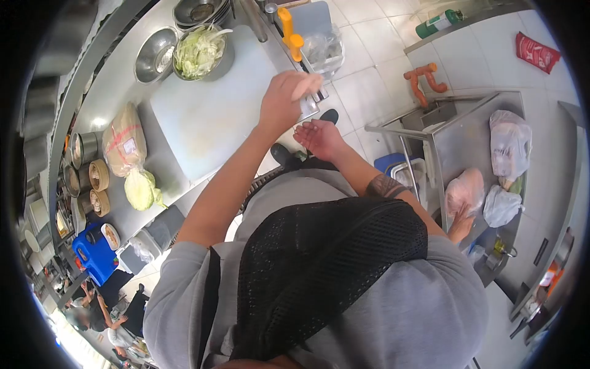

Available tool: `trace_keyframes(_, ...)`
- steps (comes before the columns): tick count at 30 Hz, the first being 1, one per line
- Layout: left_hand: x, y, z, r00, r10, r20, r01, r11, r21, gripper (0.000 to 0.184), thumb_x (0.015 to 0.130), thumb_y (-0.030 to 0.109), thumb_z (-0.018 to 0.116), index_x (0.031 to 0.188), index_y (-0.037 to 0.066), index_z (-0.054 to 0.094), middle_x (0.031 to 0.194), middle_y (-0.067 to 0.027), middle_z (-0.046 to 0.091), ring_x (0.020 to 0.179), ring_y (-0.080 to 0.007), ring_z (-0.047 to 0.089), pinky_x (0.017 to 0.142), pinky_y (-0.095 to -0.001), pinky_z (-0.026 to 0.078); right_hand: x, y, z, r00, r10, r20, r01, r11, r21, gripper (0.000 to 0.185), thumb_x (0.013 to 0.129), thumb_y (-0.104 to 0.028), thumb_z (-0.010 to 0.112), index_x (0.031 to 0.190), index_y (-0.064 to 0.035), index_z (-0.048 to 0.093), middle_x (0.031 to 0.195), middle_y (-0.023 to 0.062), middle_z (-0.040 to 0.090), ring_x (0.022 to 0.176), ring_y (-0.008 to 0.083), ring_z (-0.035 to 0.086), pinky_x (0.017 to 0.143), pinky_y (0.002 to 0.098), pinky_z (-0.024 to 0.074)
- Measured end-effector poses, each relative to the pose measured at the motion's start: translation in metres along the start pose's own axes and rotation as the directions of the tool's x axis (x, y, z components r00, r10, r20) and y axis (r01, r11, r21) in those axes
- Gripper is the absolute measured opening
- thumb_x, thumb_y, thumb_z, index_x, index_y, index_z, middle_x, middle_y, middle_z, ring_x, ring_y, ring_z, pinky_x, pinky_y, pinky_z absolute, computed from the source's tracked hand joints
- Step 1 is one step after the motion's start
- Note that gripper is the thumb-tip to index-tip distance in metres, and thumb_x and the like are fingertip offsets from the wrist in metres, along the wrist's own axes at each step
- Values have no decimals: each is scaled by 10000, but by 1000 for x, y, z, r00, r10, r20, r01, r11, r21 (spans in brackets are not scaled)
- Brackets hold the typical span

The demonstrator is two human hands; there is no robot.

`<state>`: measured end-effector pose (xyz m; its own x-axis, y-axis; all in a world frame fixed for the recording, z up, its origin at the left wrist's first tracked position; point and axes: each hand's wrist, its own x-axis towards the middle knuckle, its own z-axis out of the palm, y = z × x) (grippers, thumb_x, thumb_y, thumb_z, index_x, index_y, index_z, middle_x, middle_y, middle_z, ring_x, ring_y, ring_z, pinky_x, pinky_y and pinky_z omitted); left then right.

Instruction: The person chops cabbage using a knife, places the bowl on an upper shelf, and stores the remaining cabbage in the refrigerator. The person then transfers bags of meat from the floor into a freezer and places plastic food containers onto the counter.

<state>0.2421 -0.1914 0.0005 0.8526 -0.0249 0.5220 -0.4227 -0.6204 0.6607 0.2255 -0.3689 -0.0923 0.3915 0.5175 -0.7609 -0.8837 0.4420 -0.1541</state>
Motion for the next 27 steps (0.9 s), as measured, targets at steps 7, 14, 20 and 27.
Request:
trace_keyframes(7, 1, 41, 23, 690, -169, 704, 91, 985, 147, 406, 789, 91, 641, 1195, 112, 656, 1050, -128, 653, 1044, -374, 605, 894, -458, 502, -4, -26, -9, 987, -29, 160, 34, 999, -28, 367, 1053, -293, 364, 1248, -54, 562, 1276, 148, 630, 1146, 281, 639, 1002, 450, 537)
trace_keyframes(14, 11, 67, -32, 934, -254, 253, 289, 950, -113, 469, 816, -2, 622, 1267, 125, 652, 1115, -128, 669, 1092, -364, 613, 945, -463, 501, -2, -88, -41, 999, -40, 13, 40, 999, -6, 223, 1000, -182, 447, 1060, -11, 578, 1068, 140, 658, 1003, 295, 663, 916, 451, 556)
trace_keyframes(20, -28, 19, -72, 926, -277, -255, 354, 870, 342, 512, 830, 64, 710, 1334, 87, 628, 1189, -139, 663, 1197, -388, 571, 990, -449, 492, 33, -221, 33, 960, -270, 81, 279, 947, -155, 142, 990, -117, 471, 935, -19, 558, 940, 139, 623, 909, 279, 646, 860, 456, 572)
trace_keyframes(27, 4, -21, -81, 191, -796, -574, 782, 477, -401, 343, 926, 258, 705, 1157, 11, 646, 1117, -147, 668, 1107, -275, 639, 871, -453, 550, 136, -285, 118, 722, -598, 348, 281, -206, -937, 588, 1001, -419, 569, 1454, -52, 495, 1352, 164, 605, 1061, 344, 646, 903, 419, 553)
